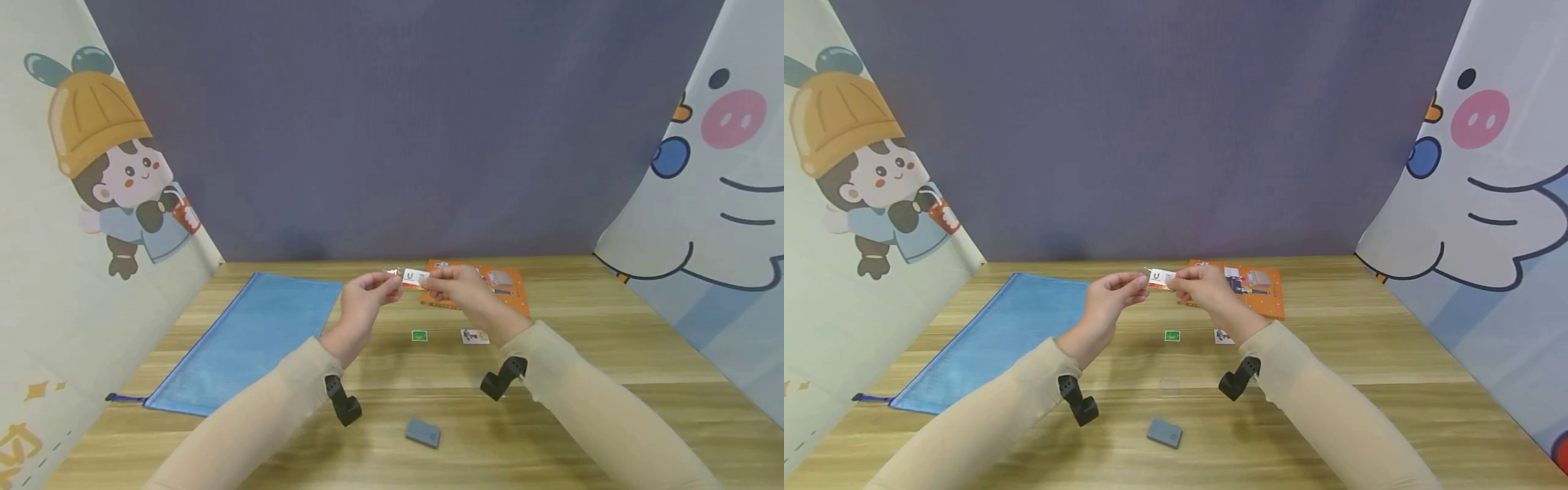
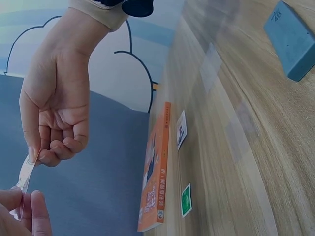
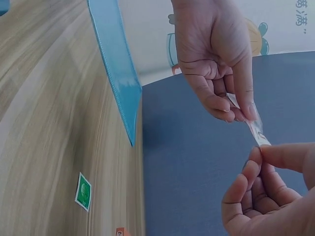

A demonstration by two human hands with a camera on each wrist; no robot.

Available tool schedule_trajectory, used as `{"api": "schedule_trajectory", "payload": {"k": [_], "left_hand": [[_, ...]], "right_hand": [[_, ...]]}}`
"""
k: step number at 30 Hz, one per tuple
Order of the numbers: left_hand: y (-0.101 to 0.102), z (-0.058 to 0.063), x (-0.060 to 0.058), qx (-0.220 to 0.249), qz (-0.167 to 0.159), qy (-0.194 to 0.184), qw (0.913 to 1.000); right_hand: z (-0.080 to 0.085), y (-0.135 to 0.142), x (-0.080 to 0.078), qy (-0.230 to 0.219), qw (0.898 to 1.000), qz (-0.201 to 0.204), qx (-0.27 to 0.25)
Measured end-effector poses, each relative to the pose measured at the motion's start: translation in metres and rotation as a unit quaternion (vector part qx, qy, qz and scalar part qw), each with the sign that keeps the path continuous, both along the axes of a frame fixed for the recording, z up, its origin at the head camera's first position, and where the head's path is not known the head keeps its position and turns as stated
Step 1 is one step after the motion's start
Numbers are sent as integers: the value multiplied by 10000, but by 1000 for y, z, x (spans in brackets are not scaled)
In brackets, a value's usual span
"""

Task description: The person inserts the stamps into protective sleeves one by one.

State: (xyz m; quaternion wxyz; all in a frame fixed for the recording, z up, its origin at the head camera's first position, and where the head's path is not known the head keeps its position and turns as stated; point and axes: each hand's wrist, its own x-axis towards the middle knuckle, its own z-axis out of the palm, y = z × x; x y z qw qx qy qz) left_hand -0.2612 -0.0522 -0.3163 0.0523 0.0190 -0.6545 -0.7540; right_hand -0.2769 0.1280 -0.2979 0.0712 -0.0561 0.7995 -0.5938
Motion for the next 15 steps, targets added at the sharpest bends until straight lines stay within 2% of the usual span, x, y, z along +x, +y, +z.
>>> {"api": "schedule_trajectory", "payload": {"k": [7,11,15], "left_hand": [[1,0,0,41,-104,-22,9999],[2,0,-1,135,-219,-19,9997],[3,-1,-1,198,-191,-14,9996]], "right_hand": [[-1,0,0,16,10000,-17,-61],[-3,-1,1,165,9996,93,-205],[-3,-3,2,267,9990,178,-312]]}}
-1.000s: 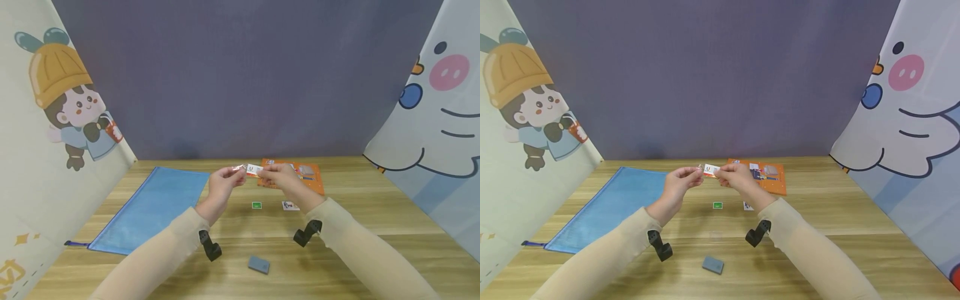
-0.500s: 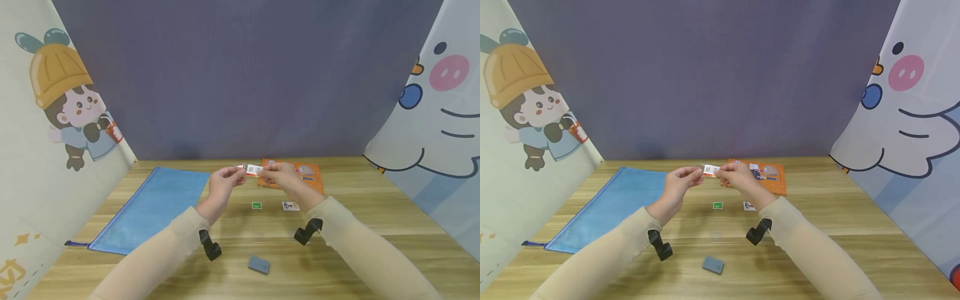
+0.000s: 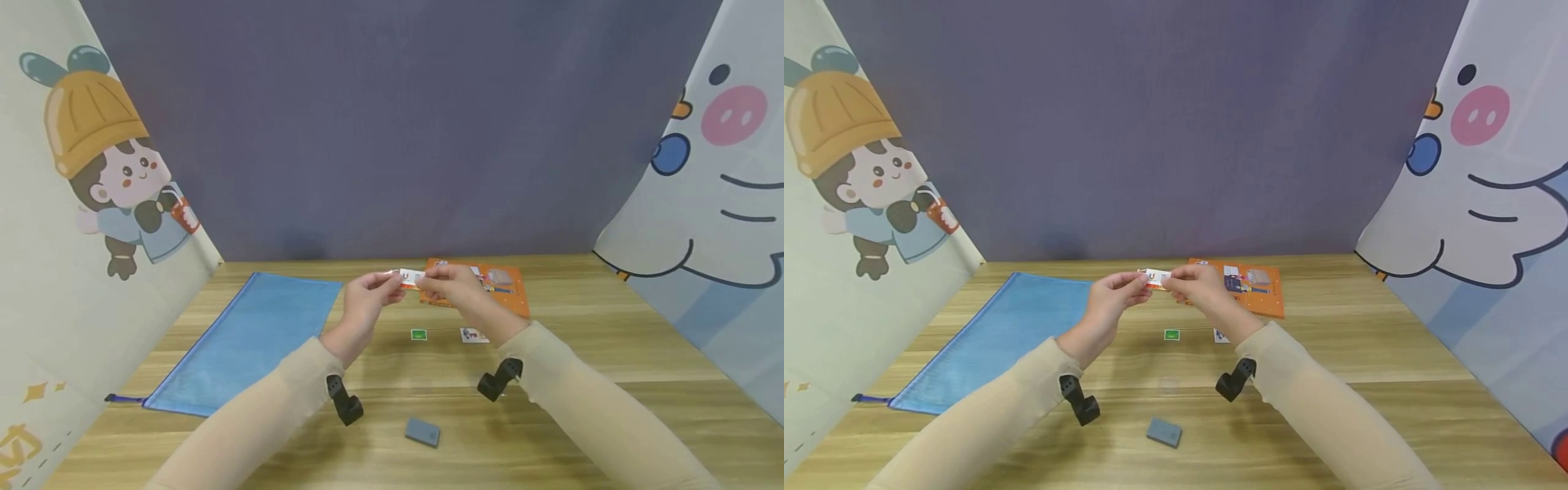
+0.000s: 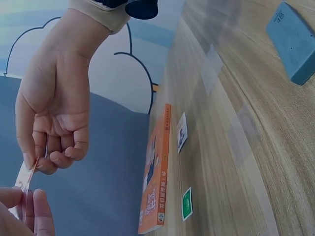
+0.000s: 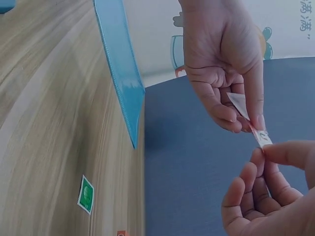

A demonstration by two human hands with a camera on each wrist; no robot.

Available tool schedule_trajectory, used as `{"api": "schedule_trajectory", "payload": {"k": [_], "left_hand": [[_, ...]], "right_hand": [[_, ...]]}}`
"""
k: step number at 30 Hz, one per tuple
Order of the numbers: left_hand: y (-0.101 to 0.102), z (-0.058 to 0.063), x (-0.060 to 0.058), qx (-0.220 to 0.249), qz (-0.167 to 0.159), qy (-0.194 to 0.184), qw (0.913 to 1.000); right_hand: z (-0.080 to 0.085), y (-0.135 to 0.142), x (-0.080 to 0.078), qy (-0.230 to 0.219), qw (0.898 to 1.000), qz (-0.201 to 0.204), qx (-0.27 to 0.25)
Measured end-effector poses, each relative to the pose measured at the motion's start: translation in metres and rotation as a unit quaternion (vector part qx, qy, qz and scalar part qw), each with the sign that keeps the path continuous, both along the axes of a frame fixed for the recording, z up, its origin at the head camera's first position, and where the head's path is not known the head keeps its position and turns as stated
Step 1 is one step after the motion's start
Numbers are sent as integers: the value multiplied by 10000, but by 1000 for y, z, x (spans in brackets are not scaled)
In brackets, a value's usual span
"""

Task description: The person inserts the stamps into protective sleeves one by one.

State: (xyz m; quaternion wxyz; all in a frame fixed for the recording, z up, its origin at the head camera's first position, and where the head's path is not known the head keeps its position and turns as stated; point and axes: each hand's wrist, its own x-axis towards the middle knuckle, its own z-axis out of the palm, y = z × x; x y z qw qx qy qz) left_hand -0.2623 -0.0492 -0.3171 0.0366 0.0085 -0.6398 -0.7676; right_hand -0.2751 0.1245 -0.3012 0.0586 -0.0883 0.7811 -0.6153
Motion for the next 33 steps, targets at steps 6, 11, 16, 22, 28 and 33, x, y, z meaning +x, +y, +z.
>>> {"api": "schedule_trajectory", "payload": {"k": [6,11,16,22,28,33], "left_hand": [[1,0,0,-60,-21,-31,10000],[2,0,1,-139,-176,-44,9997],[1,0,2,-300,-281,-45,9991],[0,0,1,-326,-342,-58,9989],[0,1,1,-355,-357,-66,9987],[1,2,3,-494,-416,-88,9979]], "right_hand": [[0,-2,-2,20,10000,42,-47],[2,-4,0,65,9998,-181,49],[1,-3,1,163,9986,-359,341],[2,-3,2,210,9984,-311,433],[3,-3,3,269,9983,-251,452],[3,-5,3,277,9977,-275,562]]}}
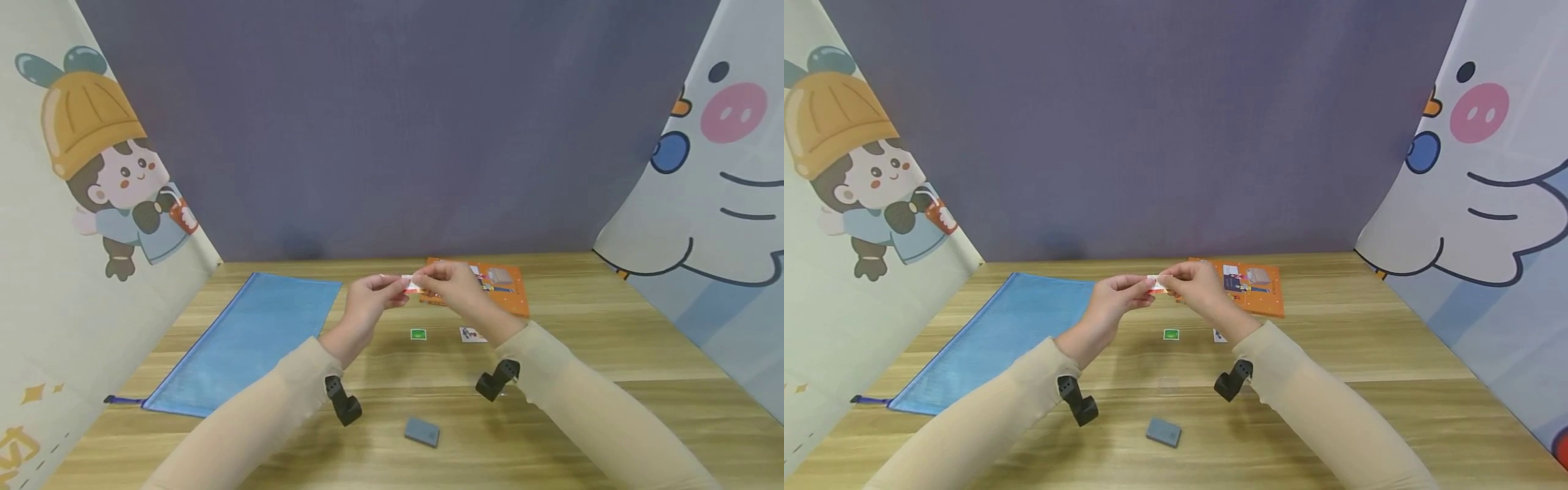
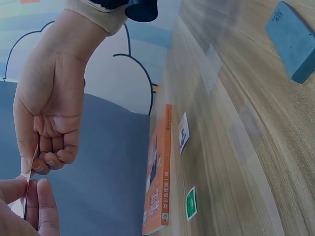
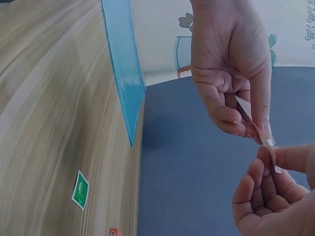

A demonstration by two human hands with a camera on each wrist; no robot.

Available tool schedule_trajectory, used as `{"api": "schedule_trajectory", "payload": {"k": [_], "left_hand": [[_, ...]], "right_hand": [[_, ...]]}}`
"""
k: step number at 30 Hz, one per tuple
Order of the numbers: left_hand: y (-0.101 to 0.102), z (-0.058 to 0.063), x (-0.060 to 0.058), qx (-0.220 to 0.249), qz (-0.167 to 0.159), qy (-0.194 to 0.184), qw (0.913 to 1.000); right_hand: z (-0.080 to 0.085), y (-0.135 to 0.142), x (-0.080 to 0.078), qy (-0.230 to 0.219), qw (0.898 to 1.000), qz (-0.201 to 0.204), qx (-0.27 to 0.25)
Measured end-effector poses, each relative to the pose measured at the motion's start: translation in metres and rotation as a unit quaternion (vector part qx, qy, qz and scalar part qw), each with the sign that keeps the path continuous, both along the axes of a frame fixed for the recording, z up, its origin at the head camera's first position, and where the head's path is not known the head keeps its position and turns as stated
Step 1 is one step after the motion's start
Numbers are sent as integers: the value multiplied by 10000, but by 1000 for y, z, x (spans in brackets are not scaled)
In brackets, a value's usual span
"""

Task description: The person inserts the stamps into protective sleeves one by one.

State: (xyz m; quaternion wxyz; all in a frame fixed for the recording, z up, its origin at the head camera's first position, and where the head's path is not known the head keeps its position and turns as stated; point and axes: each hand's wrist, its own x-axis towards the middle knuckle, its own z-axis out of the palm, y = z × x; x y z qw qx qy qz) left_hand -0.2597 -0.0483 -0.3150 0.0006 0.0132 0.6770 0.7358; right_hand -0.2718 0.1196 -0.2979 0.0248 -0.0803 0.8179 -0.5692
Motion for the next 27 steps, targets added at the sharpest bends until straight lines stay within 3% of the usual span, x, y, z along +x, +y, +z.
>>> {"api": "schedule_trajectory", "payload": {"k": [6,12,27], "left_hand": [[1,1,-1,17,6,-29,10000],[2,1,-2,-124,-3,-153,9998],[-4,-1,-2,-200,-133,-10,9997]], "right_hand": [[1,0,0,14,9999,-120,4],[1,0,1,-6,10000,42,-42],[1,3,0,15,9999,-61,102]]}}
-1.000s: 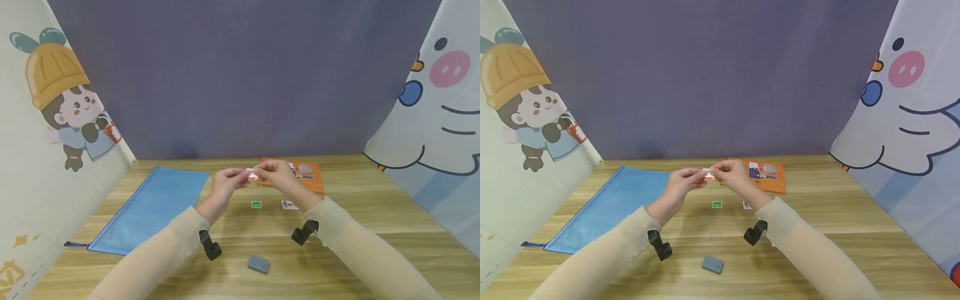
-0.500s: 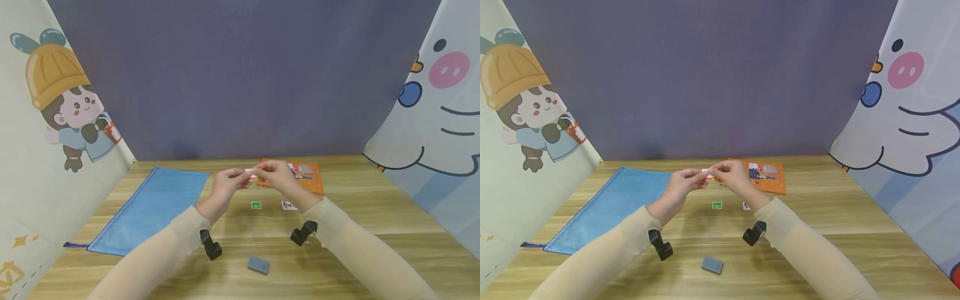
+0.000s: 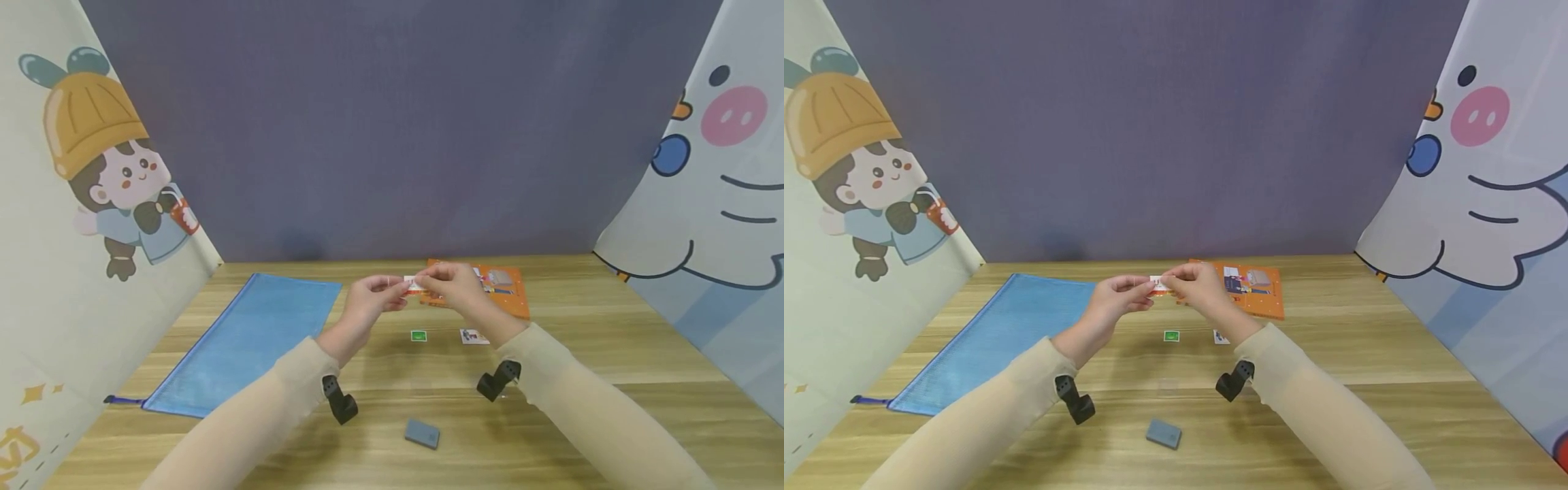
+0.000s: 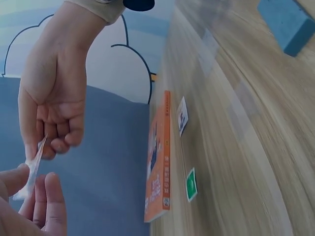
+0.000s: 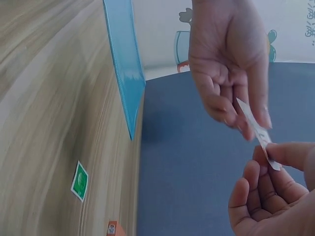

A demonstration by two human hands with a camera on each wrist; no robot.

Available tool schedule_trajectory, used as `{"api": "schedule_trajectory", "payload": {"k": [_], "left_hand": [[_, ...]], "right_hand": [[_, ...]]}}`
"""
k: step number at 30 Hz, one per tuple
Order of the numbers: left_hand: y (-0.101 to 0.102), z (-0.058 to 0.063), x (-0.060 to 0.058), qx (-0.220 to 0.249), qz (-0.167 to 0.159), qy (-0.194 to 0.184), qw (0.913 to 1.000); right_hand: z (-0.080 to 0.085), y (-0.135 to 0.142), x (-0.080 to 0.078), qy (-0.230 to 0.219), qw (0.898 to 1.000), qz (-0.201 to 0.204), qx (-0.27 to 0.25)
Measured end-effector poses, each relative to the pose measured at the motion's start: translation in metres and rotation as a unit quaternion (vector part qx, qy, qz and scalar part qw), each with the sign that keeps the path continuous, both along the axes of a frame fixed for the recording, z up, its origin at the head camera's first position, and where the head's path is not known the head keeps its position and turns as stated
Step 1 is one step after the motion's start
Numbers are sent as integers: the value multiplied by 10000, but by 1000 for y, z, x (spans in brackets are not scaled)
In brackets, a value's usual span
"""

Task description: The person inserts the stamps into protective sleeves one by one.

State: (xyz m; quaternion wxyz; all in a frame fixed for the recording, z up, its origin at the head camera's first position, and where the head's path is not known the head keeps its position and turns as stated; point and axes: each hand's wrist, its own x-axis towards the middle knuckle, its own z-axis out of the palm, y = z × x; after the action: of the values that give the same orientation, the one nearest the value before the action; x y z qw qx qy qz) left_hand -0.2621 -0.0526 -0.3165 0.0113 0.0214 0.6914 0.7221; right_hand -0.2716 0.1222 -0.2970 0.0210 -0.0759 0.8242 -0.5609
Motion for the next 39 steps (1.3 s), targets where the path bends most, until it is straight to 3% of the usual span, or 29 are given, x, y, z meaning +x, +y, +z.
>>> {"api": "schedule_trajectory", "payload": {"k": [11,24,39], "left_hand": [[-10,-1,3,-117,422,123,9990],[-9,-1,2,117,696,236,9972],[-3,0,1,161,707,231,9971]], "right_hand": [[-3,7,-5,154,9998,42,-130],[-6,13,-9,-70,9964,189,-825],[-6,10,-6,-143,9963,246,-805]]}}
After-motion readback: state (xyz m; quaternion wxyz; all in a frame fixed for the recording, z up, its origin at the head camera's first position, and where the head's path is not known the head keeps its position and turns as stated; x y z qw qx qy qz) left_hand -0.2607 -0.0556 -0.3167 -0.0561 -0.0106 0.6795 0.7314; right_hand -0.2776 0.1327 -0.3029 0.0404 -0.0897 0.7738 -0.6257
